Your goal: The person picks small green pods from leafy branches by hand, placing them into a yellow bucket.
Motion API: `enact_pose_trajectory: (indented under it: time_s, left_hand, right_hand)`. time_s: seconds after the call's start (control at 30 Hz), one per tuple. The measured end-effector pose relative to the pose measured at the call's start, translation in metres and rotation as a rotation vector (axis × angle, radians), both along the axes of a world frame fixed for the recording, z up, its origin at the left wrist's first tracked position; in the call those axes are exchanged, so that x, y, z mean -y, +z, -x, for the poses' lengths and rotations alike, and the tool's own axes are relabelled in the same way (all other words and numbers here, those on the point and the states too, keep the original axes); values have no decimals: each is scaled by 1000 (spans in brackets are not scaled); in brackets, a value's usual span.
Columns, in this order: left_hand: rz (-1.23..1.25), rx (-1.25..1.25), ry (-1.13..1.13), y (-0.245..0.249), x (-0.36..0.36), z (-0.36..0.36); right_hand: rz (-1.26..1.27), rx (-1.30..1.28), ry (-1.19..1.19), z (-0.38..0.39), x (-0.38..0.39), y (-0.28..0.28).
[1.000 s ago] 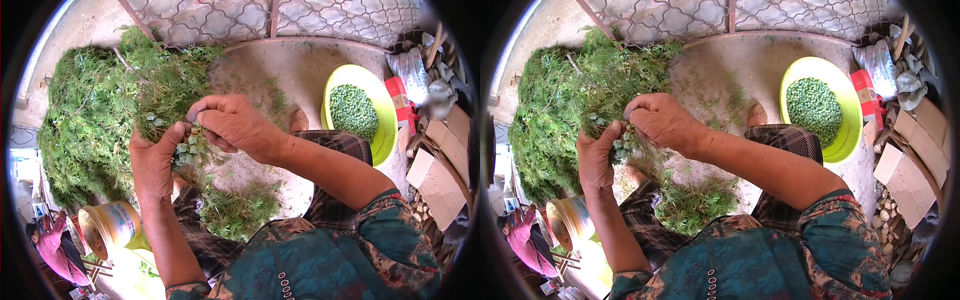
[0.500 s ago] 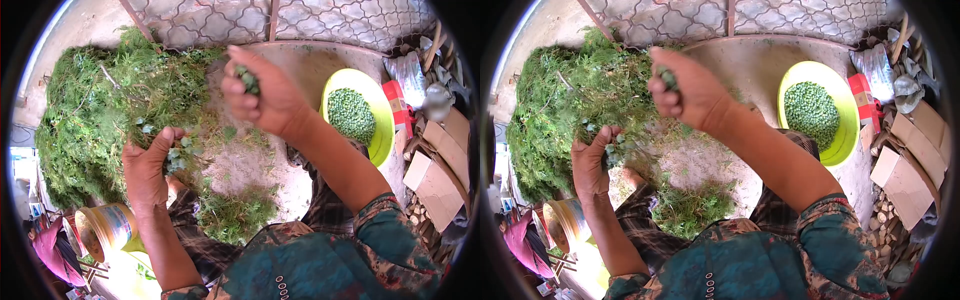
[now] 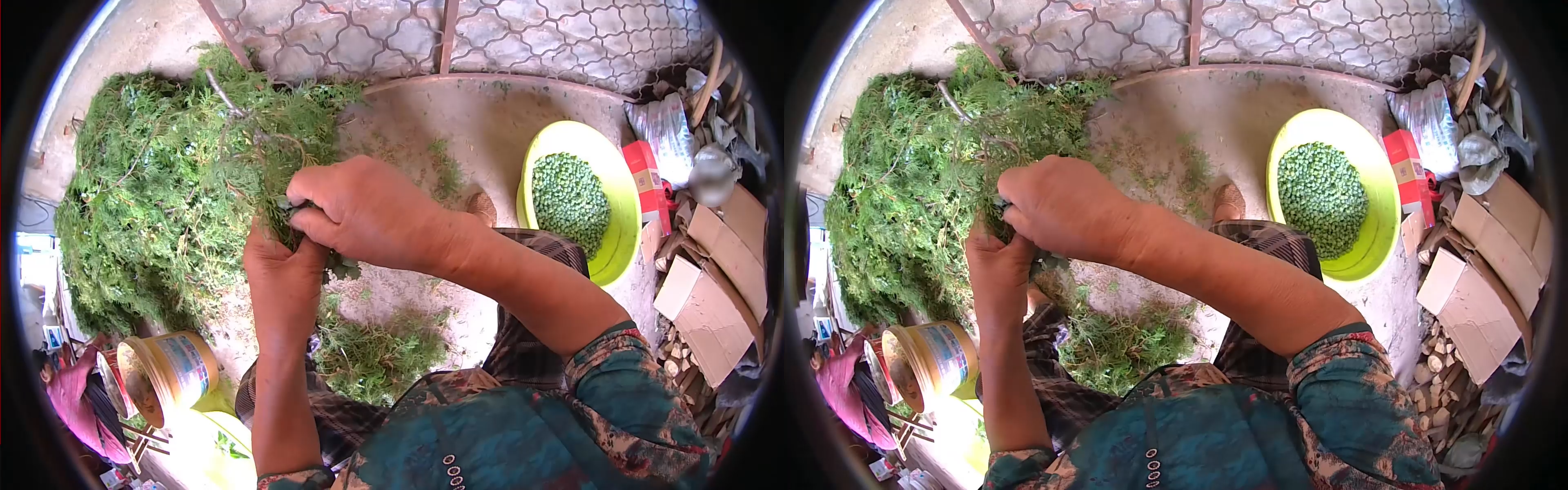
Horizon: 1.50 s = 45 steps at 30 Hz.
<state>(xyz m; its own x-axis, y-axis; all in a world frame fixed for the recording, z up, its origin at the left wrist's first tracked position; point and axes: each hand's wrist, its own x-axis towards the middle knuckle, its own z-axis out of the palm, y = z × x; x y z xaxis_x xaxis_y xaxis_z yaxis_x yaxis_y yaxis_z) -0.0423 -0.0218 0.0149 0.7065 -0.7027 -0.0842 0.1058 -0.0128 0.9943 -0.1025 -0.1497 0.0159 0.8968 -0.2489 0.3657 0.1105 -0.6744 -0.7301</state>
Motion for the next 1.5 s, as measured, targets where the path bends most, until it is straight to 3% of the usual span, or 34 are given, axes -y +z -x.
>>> enact_pose_trajectory:
  time_s: [0.07,0.13,0.17,0.23,0.37,0.43,0.47,0.5,0.57,0.7,0.77,0.8,0.87,0.9,1.07,1.1,1.17,1.27,1.3,1.37,1.5]
  left_hand:
    - [-35,-10,-21,-8,-5,-8]
    - [-67,-16,-44,-12,-8,-11]
    - [-2,-82,29,-13,-9,-11]
    - [67,-144,104,-14,-10,-13]
    - [79,-403,156,3,-1,-12]
    - [84,-384,140,3,6,-5]
    - [95,-366,133,3,7,-4]
    - [58,-229,75,0,4,-5]
    - [84,-225,71,-6,4,-2]
    - [104,-217,181,-7,5,-1]
    - [73,-278,262,-1,5,-4]
    - [74,-277,263,4,3,-4]
    - [-36,-250,192,11,1,-5]
    - [20,-158,221,3,3,-5]
    - [24,-229,204,11,12,7]
    - [66,-194,186,6,13,5]
    - [114,-162,167,4,13,4]
    - [90,-157,172,4,12,4]
    - [93,-91,173,3,11,5]
    - [93,-24,170,1,11,7]
    - [109,31,190,2,12,8]
  right_hand:
    - [81,4,-18,0,0,0]
    - [-389,23,80,2,3,7]
    - [-386,25,81,7,4,16]
    - [-1109,-329,460,21,5,37]
    - [-1157,-131,573,23,4,23]
    - [-1669,-64,434,24,10,23]
    - [-1667,-64,430,23,10,24]
    - [-1408,-101,312,20,10,25]
    - [-897,-97,98,8,4,18]
    - [-1016,-134,84,10,0,17]
    - [-1252,-167,99,12,4,18]
    - [-1251,-167,100,11,4,16]
    - [-891,-163,-1,7,6,10]
    - [-890,-165,-3,5,5,7]
    - [-542,105,-32,-3,0,-13]
    - [-542,104,-33,-3,1,-12]
    - [-832,-81,63,1,5,-1]
    - [-960,-197,76,4,5,8]
    - [-961,-195,77,2,4,6]
    - [-630,7,-46,-2,1,-1]
    - [-596,54,-77,-3,-1,-4]
